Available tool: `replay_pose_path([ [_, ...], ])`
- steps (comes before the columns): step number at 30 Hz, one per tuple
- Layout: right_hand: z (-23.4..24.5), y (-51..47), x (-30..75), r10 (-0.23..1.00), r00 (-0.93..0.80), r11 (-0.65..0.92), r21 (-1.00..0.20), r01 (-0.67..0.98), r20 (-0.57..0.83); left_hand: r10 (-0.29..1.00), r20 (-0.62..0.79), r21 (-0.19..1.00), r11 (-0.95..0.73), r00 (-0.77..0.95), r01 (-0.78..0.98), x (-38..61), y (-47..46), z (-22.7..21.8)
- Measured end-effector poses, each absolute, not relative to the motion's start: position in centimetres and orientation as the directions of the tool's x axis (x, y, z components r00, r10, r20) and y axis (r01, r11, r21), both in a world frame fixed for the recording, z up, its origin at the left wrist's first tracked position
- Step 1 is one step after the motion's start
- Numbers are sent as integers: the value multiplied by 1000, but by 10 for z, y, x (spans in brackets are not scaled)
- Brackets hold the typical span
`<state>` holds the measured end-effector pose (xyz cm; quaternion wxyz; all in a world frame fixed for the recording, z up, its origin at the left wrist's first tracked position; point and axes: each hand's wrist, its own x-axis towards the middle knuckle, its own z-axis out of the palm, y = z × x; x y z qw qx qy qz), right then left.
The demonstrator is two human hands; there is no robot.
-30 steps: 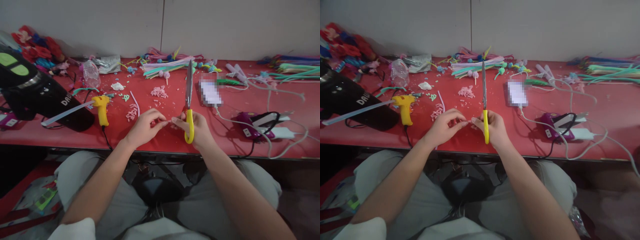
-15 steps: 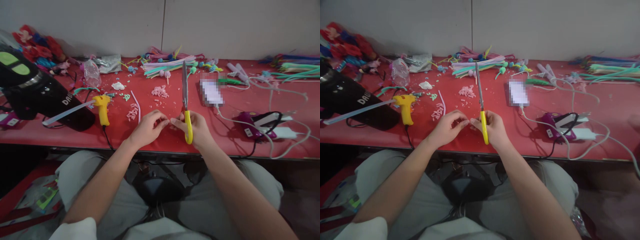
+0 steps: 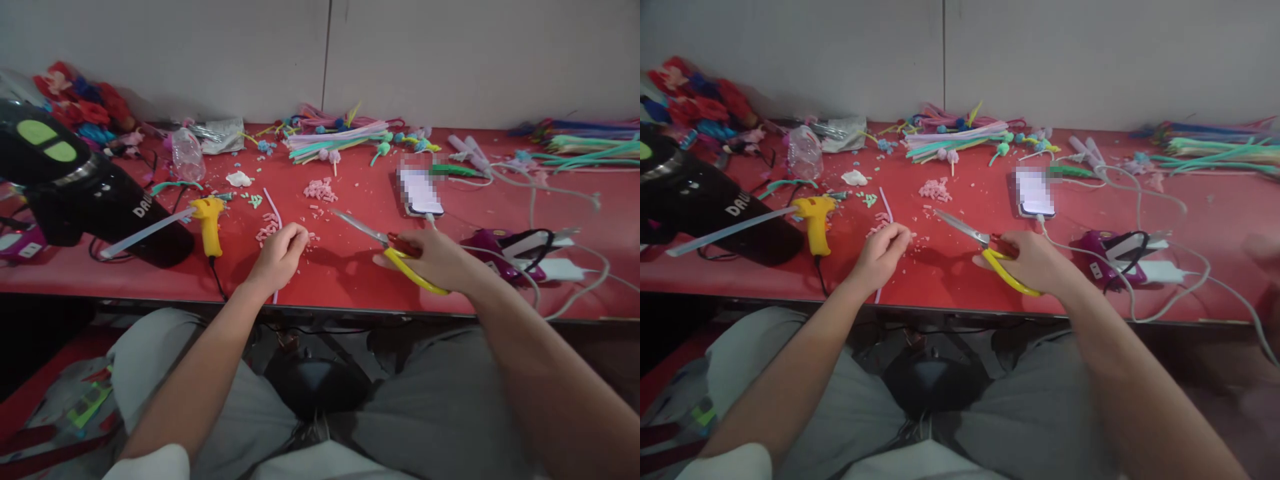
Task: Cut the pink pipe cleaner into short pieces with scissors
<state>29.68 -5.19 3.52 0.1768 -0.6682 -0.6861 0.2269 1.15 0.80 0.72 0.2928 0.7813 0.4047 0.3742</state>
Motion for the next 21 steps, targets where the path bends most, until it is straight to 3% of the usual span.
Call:
replay_pose_path([
  [6, 10, -64, 316, 992, -126, 105, -578, 809, 5, 831, 398, 742, -541, 388, 396, 12, 5, 6],
  [13, 6, -69, 305, 996, -83, 86, -490, 867, 28, 836, 393, 751, -532, 383, 391, 13, 4, 6],
  [21, 11, -65, 296, 991, -134, 126, -484, 866, 19, 838, 375, 759, -523, 396, 388, 13, 3, 8],
])
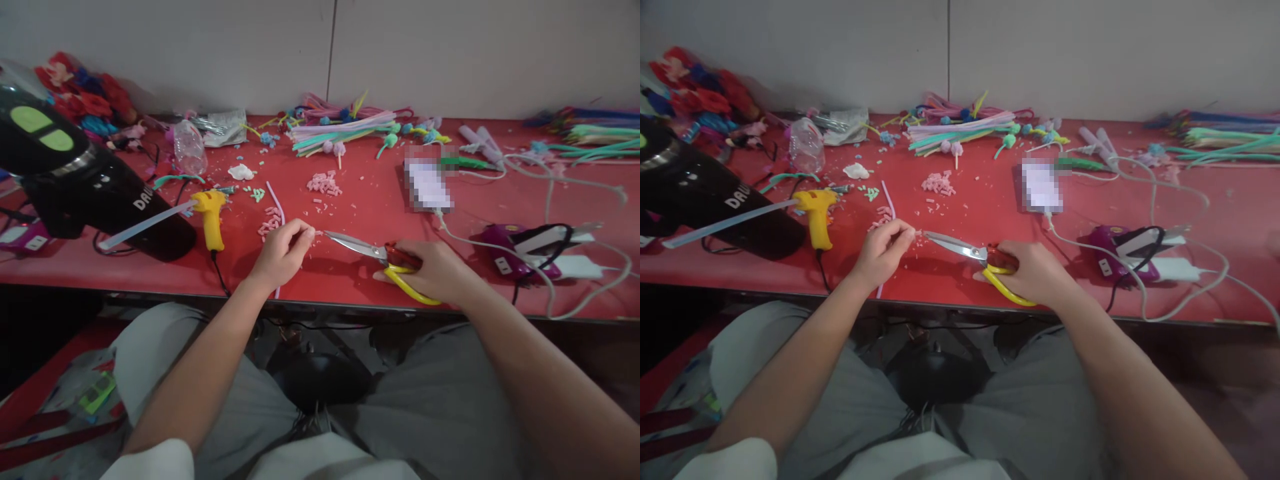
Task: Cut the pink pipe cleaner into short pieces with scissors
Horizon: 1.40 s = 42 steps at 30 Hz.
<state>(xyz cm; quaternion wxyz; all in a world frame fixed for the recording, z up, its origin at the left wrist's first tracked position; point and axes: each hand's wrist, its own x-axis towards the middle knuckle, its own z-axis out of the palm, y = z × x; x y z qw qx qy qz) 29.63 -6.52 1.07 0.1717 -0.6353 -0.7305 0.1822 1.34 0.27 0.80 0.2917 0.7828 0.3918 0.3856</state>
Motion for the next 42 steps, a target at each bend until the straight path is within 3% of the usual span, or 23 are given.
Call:
replay_pose_path([
  [8, 10, -61, 296, 986, -163, 150, -500, 853, 19, 825, 379, 748, -540, 419, 386, 14, 3, 8],
  [18, 9, -60, 296, 988, -151, 125, -472, 873, -18, 763, 484, 659, -640, 428, 395, 16, 1, 9],
  [42, 14, -59, 295, 986, -158, 120, -452, 884, -47, 766, 471, 673, -633, 439, 383, 16, 2, 6],
])
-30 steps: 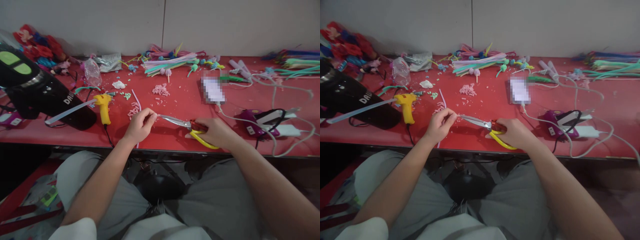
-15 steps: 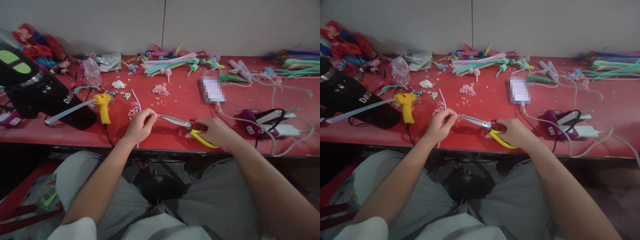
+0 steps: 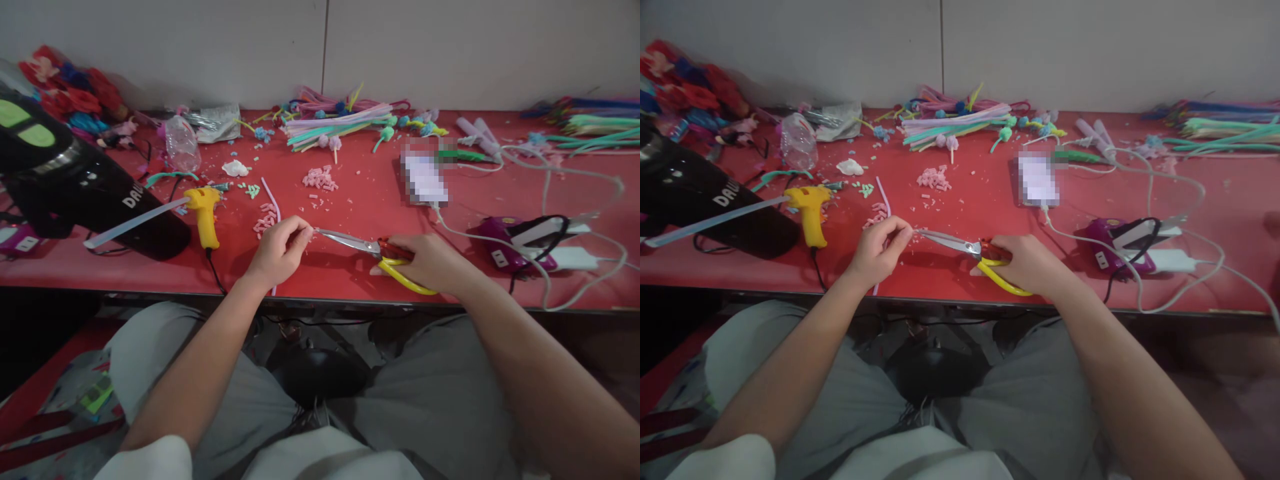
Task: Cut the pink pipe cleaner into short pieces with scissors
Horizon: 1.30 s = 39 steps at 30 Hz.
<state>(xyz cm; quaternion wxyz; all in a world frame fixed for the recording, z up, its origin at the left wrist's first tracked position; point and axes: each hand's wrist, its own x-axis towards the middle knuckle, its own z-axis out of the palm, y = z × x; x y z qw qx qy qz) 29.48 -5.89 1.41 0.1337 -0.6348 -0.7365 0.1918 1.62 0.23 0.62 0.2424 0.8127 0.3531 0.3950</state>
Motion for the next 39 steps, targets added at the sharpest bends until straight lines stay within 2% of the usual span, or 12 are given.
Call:
replay_pose_path([
  [29, 18, -60, 292, 988, -143, 105, -447, 889, -53, 773, 456, 685, -621, 440, 381, 16, 2, 7],
  [33, 21, -62, 291, 987, -142, 92, -478, 873, -70, 788, 435, 704, -600, 435, 381, 16, 1, 7],
  [39, 17, -60, 292, 990, -136, 103, -470, 877, -38, 789, 426, 719, -592, 441, 364, 15, 1, 7],
])
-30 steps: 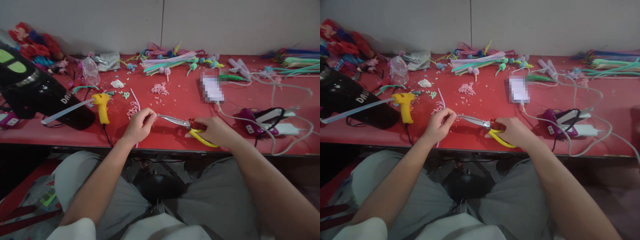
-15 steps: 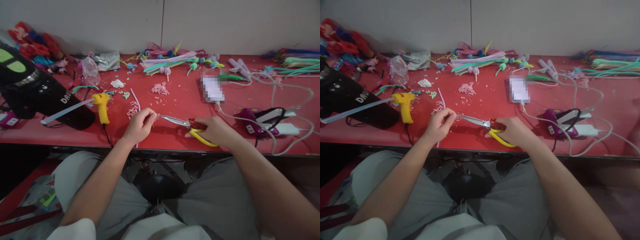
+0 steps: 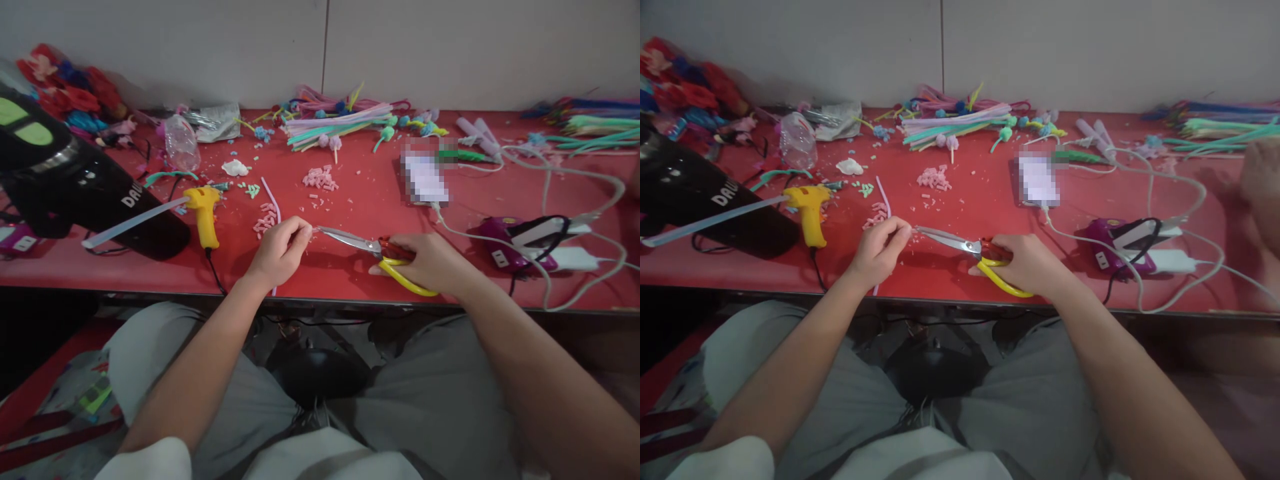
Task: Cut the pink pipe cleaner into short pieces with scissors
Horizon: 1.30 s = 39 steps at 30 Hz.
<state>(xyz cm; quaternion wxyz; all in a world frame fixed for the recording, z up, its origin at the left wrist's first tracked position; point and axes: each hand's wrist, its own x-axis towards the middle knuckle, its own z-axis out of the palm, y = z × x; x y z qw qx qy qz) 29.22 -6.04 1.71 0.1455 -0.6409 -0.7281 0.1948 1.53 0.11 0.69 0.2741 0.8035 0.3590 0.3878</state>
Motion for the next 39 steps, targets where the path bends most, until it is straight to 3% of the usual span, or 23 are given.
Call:
replay_pose_path([
  [39, 15, -60, 291, 994, -88, 54, -429, 901, -59, 809, 391, 754, -555, 440, 350, 17, 3, 5],
])
